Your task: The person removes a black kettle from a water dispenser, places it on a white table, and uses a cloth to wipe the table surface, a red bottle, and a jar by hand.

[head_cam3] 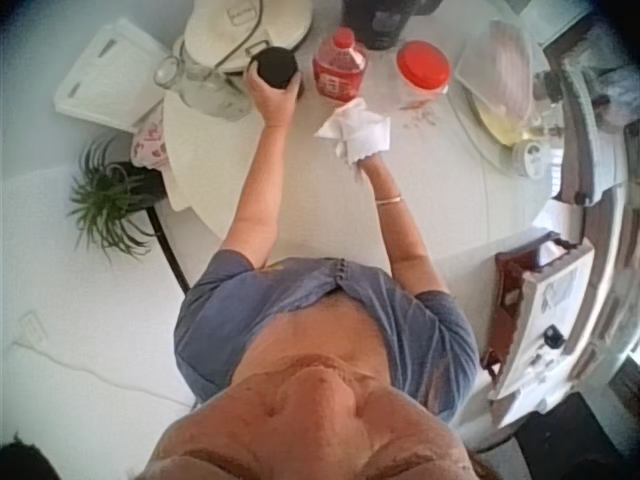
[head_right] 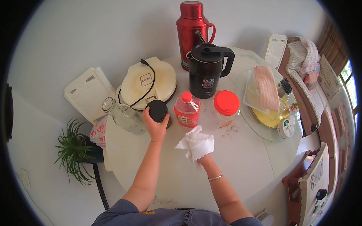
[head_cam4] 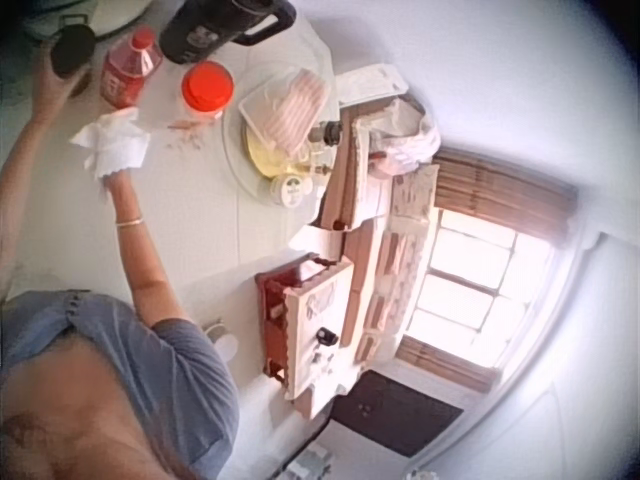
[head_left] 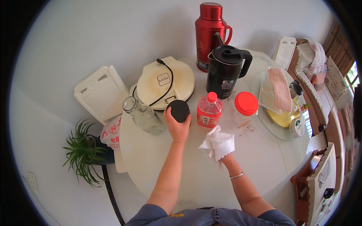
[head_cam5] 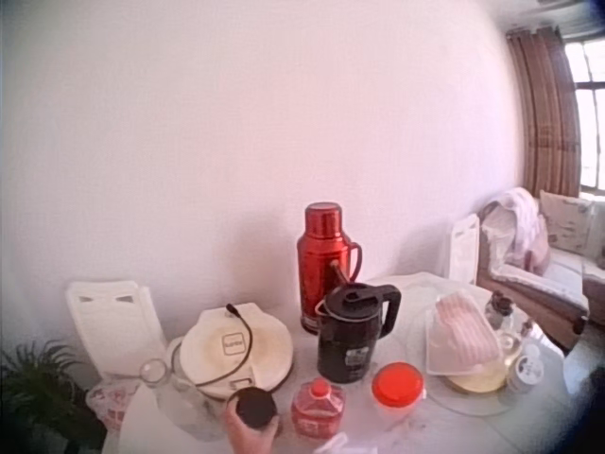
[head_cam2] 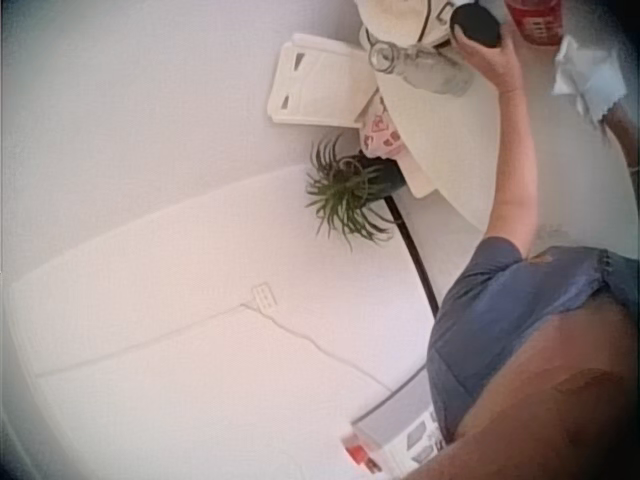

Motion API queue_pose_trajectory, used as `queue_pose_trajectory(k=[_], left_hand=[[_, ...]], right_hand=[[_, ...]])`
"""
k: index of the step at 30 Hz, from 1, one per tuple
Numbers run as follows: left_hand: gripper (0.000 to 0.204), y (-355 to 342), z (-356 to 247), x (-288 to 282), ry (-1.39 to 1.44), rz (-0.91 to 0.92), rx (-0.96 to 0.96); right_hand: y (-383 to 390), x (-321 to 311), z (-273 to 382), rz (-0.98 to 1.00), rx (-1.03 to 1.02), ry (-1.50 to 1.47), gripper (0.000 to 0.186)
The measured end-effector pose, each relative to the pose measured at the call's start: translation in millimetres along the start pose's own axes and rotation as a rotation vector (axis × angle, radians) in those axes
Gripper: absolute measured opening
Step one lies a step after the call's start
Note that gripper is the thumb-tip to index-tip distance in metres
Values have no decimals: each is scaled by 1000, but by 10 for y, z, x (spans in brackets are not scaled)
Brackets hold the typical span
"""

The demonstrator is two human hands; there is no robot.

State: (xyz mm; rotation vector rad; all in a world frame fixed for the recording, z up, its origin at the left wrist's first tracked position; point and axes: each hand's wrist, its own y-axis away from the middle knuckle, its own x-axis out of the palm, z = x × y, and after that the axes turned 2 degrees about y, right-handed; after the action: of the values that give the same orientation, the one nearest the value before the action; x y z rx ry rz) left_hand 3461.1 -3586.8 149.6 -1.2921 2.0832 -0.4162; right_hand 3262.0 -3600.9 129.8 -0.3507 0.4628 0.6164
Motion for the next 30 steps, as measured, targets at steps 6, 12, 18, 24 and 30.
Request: queue_pose_trajectory(k=[6,12,18,24,30], left_hand=[[79,137,-19,-145,83,21,3],[82,709,-262,-568,189,170,6],[92,1272,-587,-1030,223,360,-71],[95,1628,-749,-1280,283,461,-32],[63,1838,-596,-1303,561,627,-244]], right_hand=[[221,-116,145,102,198,-166,22],[572,-96,-222,-63,-24,178,23],[650,-162,84,-46,17,78,24],[764,-91,975,127,-244,324,43],[849,23,1366,17,-103,534,36]])
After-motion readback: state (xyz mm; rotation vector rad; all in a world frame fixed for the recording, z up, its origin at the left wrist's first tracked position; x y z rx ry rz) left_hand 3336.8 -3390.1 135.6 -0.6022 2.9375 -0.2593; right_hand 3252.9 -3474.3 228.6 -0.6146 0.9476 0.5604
